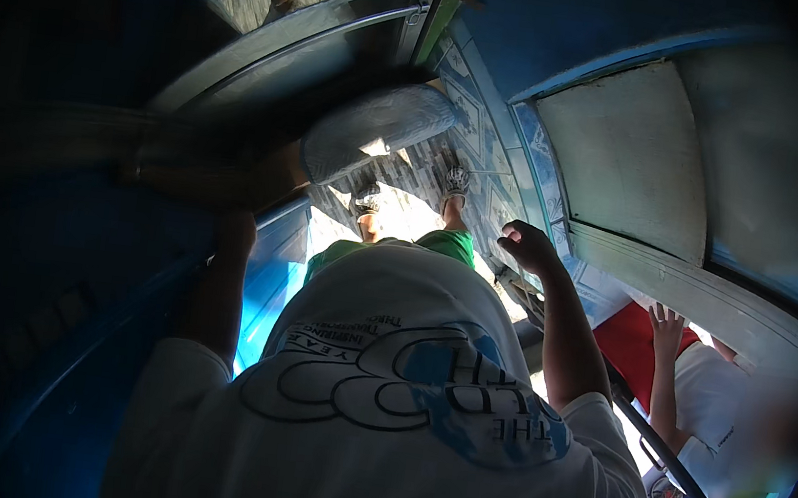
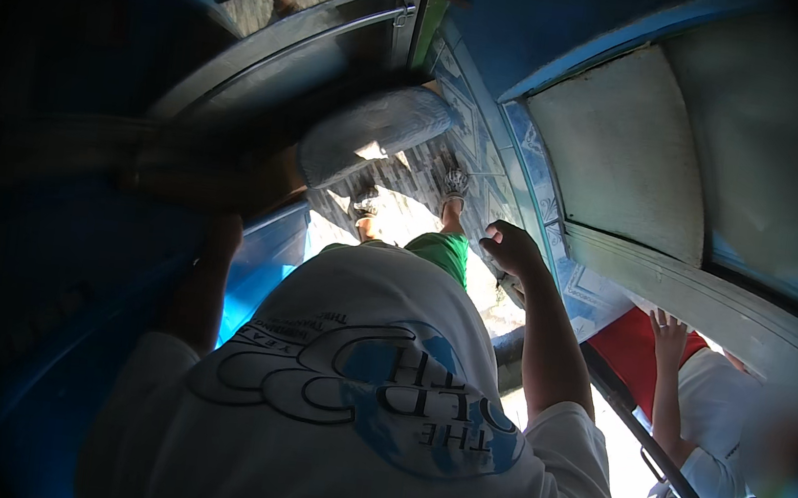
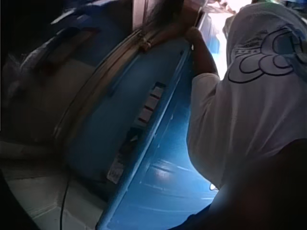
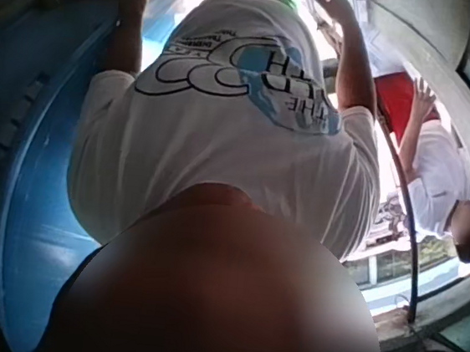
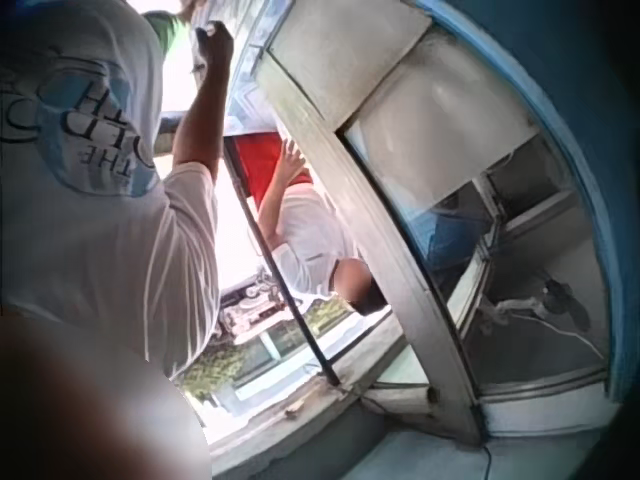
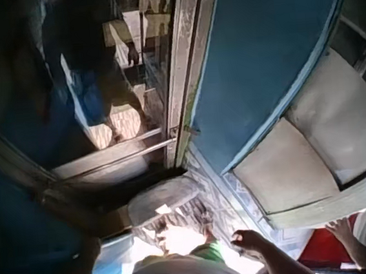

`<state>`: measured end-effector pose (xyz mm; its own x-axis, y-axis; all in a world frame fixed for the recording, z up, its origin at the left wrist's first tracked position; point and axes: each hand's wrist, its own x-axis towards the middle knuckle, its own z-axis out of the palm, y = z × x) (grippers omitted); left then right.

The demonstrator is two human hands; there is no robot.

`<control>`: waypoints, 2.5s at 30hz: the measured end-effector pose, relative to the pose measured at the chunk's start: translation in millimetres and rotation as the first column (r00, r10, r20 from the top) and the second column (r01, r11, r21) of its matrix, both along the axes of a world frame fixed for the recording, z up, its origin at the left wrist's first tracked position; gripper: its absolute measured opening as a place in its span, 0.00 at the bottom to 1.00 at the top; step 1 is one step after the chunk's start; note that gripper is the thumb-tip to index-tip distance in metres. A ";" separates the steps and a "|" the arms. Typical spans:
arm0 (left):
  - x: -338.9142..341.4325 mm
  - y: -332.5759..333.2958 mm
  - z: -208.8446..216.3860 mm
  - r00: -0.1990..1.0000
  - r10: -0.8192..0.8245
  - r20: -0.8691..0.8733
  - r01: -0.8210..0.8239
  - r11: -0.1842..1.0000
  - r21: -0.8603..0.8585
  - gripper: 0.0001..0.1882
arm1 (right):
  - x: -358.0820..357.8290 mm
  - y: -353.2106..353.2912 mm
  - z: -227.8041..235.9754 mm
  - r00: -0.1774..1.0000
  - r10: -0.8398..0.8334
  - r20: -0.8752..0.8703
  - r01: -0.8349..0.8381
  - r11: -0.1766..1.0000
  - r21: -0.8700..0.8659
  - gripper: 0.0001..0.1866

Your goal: The person enters a water kiosk and fills several plastic water containers from a tap. They handle blue and orange jerrycans and a clear bottle, filling them with water, capping them, and arranging them on the counter.

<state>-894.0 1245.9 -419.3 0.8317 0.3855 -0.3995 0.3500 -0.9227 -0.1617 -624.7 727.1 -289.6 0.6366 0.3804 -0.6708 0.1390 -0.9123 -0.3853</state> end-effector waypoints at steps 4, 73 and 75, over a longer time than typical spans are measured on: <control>-10.6 10.3 -6.8 0.985 0.128 0.116 -0.128 0.992 -0.004 0.08 | 56.5 63.1 20.9 0.938 0.341 -0.058 -0.345 0.935 -0.084 0.24; 45.2 28.8 132.8 0.045 0.712 -0.701 -0.901 0.331 0.279 0.40 | 441.5 769.8 167.1 0.861 0.129 0.491 -0.498 0.404 0.767 0.16; 53.7 34.4 129.5 -0.032 0.703 -0.711 -0.935 0.231 0.270 0.41 | 455.8 792.7 166.6 0.774 0.149 0.615 -0.621 0.365 0.694 0.16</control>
